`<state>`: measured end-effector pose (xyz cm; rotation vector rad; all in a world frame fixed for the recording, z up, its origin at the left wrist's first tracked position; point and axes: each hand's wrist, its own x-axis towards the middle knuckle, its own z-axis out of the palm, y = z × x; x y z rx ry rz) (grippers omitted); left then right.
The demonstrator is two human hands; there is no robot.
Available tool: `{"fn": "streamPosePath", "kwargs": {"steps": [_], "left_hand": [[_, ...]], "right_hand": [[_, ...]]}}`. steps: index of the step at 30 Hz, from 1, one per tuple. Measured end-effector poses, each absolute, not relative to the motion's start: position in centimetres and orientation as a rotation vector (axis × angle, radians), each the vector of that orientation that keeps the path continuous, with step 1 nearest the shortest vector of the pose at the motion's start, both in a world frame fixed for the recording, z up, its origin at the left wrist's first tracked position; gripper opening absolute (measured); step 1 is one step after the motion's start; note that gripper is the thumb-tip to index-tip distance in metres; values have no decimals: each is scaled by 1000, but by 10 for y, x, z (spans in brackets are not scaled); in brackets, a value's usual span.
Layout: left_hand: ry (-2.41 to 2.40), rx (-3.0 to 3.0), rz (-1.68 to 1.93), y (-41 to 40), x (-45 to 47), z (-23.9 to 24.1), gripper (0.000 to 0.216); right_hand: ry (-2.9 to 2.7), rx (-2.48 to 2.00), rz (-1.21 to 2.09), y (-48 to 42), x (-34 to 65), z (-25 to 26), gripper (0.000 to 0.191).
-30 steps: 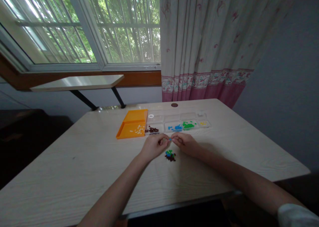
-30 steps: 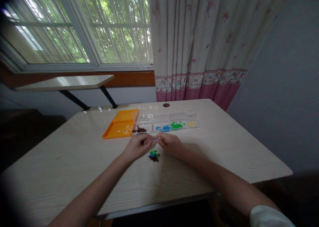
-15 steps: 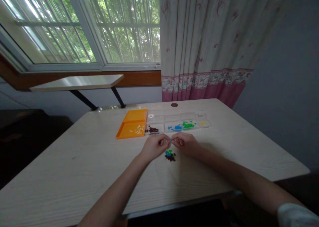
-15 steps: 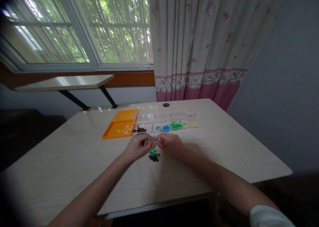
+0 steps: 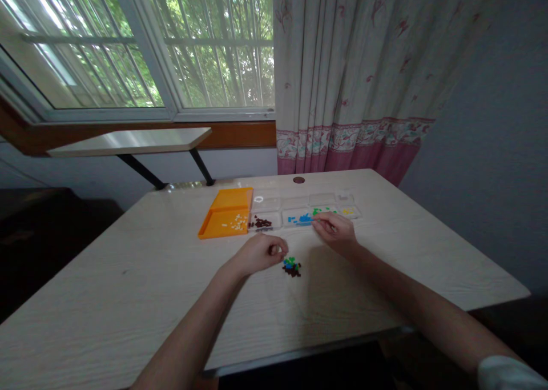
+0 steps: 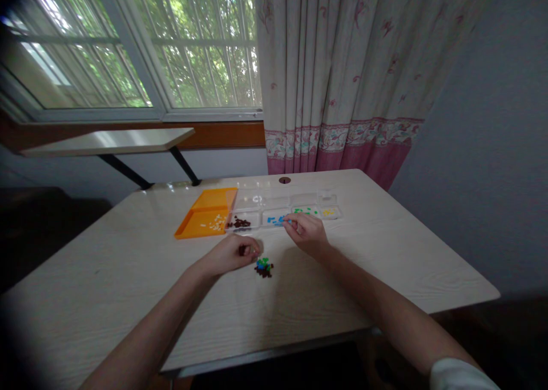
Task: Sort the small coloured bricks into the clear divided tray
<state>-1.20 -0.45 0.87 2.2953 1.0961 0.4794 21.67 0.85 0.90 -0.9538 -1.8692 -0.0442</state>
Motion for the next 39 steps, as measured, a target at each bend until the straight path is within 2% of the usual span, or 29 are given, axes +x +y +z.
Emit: {"fn": "streamPosePath", "kwargs": {"steps": [8, 17, 39], "left_hand": [[1004, 2246, 391, -8, -14, 10, 10], [943, 2261, 334, -11, -13, 13, 27], [1016, 2285, 370, -6, -12, 9, 13]], "right_hand": [[-1866, -990, -83, 9, 219, 11, 18], [-1890, -967, -87, 9, 219, 10, 19], [-1921, -1031, -35, 25, 224, -1, 19]]}}
